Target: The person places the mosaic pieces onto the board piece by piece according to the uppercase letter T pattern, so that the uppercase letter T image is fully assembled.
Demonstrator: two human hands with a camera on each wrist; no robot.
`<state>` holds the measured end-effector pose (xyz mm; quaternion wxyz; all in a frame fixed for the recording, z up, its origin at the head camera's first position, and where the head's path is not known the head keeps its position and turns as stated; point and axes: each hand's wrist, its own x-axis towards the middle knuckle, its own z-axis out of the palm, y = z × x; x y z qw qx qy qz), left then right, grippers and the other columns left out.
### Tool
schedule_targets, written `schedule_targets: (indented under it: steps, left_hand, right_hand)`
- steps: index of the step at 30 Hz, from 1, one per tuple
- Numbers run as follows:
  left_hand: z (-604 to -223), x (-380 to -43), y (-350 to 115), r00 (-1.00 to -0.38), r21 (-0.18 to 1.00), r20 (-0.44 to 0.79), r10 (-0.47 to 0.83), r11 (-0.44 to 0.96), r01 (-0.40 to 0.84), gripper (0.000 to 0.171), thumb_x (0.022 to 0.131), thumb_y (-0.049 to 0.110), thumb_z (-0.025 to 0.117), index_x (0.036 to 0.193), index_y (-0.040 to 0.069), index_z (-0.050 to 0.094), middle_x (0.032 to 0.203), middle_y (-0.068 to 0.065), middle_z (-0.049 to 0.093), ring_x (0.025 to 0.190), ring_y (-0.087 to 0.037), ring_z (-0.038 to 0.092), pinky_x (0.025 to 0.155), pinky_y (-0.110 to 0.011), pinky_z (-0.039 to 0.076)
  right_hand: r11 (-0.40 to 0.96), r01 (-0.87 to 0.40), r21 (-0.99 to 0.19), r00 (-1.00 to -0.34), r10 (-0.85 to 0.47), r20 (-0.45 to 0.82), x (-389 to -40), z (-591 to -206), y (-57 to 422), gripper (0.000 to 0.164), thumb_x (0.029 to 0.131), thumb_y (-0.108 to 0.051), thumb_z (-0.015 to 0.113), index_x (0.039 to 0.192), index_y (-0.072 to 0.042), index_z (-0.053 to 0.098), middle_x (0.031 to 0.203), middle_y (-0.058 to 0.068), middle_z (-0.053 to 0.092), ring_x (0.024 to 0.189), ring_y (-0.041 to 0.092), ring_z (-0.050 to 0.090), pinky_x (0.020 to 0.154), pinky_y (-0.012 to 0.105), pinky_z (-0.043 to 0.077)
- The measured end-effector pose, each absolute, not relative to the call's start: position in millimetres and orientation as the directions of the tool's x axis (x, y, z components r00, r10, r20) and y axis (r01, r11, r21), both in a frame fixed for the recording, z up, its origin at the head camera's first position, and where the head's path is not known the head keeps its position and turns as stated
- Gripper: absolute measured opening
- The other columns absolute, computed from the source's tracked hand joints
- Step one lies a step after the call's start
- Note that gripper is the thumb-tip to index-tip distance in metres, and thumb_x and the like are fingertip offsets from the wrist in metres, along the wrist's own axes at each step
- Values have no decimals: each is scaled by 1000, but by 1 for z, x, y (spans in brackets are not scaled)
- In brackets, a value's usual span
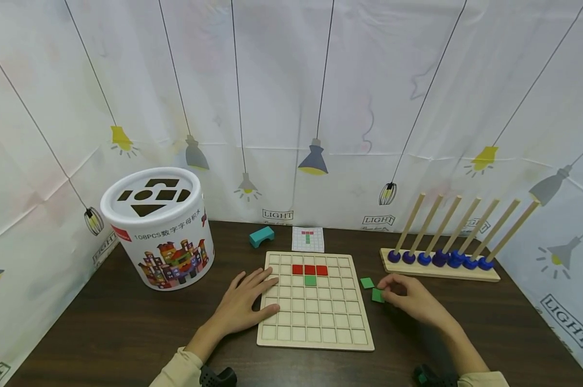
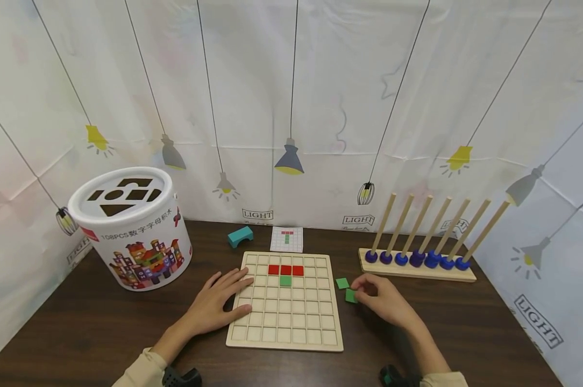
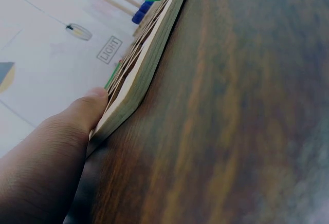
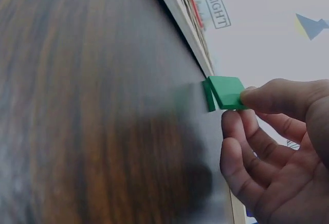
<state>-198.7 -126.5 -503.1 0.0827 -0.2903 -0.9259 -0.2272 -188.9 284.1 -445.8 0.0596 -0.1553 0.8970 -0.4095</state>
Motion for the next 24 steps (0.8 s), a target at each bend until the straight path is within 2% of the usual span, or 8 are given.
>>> schedule_targets:
  steps: [6, 12, 24]
  left_hand:
    - [-503, -198, -126, -815, 379, 292, 500, 722, 579, 65, 89, 62, 48, 144, 29, 41, 155, 2, 31, 143, -25, 28, 114, -59, 15]
    - [-502, -198, -127, -816, 385, 287, 502, 719, 578, 65, 89, 62, 49, 144, 29, 41, 155, 2, 31, 143, -25, 28, 114, -59, 15]
    - [-504, -199, -126, -817, 370, 281, 504, 728, 577, 66, 89, 64, 47, 145, 30, 39, 155, 3, 30, 144, -24, 27, 114, -58, 15]
  right_hand:
    - [574, -228, -787, -937, -349, 17, -193, -447, 277, 24, 92, -20, 61, 109, -3, 60, 102, 13, 62, 78, 13, 60, 62, 28, 53]
    - [558, -235, -796, -929, -370, 15, -197, -446, 271, 25, 94, -21, 59, 111, -3, 60, 100, 13, 62, 77, 18, 60, 64, 30, 53]
    - [550, -236, -801, -925, -379, 13, -202, -445, 258, 22, 94, -21, 59, 108, -4, 60, 99, 13, 63, 81, 19, 62, 68, 30, 54]
